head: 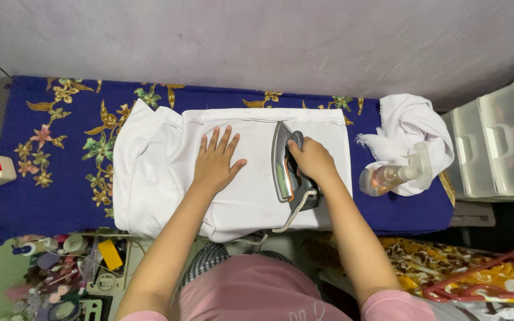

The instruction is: The person irons a white garment on a blue floral ironing board. They smooth the fabric, spray it with water from a clear bottle, and use a steam iron to press the garment flat.

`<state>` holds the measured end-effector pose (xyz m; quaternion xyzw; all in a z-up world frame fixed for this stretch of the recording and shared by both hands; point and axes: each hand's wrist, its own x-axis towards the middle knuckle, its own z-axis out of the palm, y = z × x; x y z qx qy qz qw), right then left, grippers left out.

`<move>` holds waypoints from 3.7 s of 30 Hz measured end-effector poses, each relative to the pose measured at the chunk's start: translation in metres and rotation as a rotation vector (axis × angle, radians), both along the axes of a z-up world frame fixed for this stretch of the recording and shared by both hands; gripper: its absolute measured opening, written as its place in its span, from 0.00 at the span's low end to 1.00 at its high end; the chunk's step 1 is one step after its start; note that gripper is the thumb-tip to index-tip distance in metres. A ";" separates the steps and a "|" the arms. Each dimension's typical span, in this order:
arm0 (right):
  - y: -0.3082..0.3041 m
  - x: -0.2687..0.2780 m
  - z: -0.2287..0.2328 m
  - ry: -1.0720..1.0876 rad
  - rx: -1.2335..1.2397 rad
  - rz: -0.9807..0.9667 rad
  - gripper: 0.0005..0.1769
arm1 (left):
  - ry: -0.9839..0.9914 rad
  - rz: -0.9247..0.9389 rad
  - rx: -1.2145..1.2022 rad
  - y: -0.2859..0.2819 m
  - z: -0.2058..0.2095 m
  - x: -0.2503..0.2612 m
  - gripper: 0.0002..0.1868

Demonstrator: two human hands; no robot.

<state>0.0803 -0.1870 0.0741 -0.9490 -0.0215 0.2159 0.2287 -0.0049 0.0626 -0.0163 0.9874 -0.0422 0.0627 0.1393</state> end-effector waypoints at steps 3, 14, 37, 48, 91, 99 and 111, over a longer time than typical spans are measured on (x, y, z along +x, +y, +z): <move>0.001 -0.004 -0.001 -0.051 -0.020 0.013 0.30 | -0.008 0.011 0.003 0.000 -0.004 0.000 0.42; 0.018 -0.024 0.006 0.036 -0.001 0.062 0.29 | 0.007 0.088 0.048 0.009 0.015 0.004 0.38; 0.089 -0.012 0.001 0.049 0.091 0.081 0.29 | -0.106 0.493 -0.106 0.094 0.032 0.013 0.12; 0.129 -0.017 -0.001 -0.002 0.026 0.191 0.29 | -0.089 0.486 -0.144 0.110 0.036 0.014 0.13; 0.188 -0.025 0.008 -0.041 -0.001 0.405 0.28 | 0.029 0.459 -0.422 0.116 0.043 -0.034 0.33; 0.108 -0.033 0.032 0.034 -0.162 0.391 0.26 | 0.233 0.487 -0.264 0.106 0.061 -0.029 0.31; -0.028 0.015 0.065 -0.146 -0.437 0.189 0.35 | -0.266 -0.075 0.007 0.024 0.030 0.053 0.39</move>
